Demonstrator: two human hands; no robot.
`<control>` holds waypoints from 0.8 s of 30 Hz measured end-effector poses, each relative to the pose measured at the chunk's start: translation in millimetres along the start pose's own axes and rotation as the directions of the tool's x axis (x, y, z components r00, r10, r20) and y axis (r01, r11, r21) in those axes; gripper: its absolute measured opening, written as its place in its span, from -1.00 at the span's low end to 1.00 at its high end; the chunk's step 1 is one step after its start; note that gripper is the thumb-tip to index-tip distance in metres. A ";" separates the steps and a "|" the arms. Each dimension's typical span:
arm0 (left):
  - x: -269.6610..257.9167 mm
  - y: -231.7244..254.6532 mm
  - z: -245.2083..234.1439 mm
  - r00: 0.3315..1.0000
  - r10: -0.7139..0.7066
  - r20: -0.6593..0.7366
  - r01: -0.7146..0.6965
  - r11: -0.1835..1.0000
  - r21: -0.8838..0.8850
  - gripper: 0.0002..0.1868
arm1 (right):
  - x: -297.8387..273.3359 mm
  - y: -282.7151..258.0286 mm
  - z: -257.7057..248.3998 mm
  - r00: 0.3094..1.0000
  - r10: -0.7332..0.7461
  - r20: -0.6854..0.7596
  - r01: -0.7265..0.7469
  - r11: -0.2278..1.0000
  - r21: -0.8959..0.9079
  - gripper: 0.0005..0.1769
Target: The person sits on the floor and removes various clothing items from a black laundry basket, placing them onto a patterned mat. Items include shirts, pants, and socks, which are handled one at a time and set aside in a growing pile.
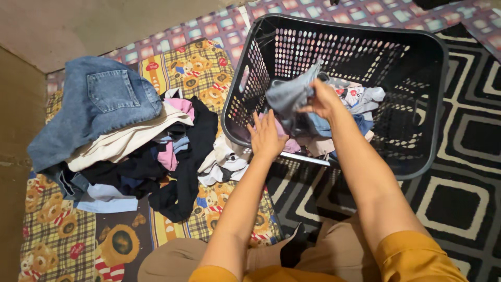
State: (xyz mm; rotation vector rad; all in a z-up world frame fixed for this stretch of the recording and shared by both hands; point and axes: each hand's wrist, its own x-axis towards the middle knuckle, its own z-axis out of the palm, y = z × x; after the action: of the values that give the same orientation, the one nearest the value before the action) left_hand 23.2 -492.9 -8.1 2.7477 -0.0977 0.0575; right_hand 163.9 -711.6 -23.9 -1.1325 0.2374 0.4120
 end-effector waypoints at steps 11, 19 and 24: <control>29.8 27.2 -27.9 0.985 -0.052 0.167 0.035 0.994 0.104 0.54 | -143.0 -129.4 70.2 0.775 -0.495 0.392 0.327 0.846 0.421 -0.36; 73.8 66.0 67.1 0.990 -0.135 -0.029 0.112 0.907 -0.406 0.46 | -211.7 -154.4 70.5 0.600 -0.672 0.434 0.467 0.735 0.492 -0.29; 124.7 26.2 113.6 0.955 -0.275 -0.111 0.136 0.738 -0.661 -0.15 | -250.8 -172.0 52.3 0.481 -0.816 0.320 0.669 0.578 0.467 -0.26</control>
State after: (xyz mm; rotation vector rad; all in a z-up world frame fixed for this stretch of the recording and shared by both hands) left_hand 148.5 -568.1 -96.4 2.0182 0.2133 0.2019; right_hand 11.5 -775.5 236.8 -0.6964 -0.6747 -0.1467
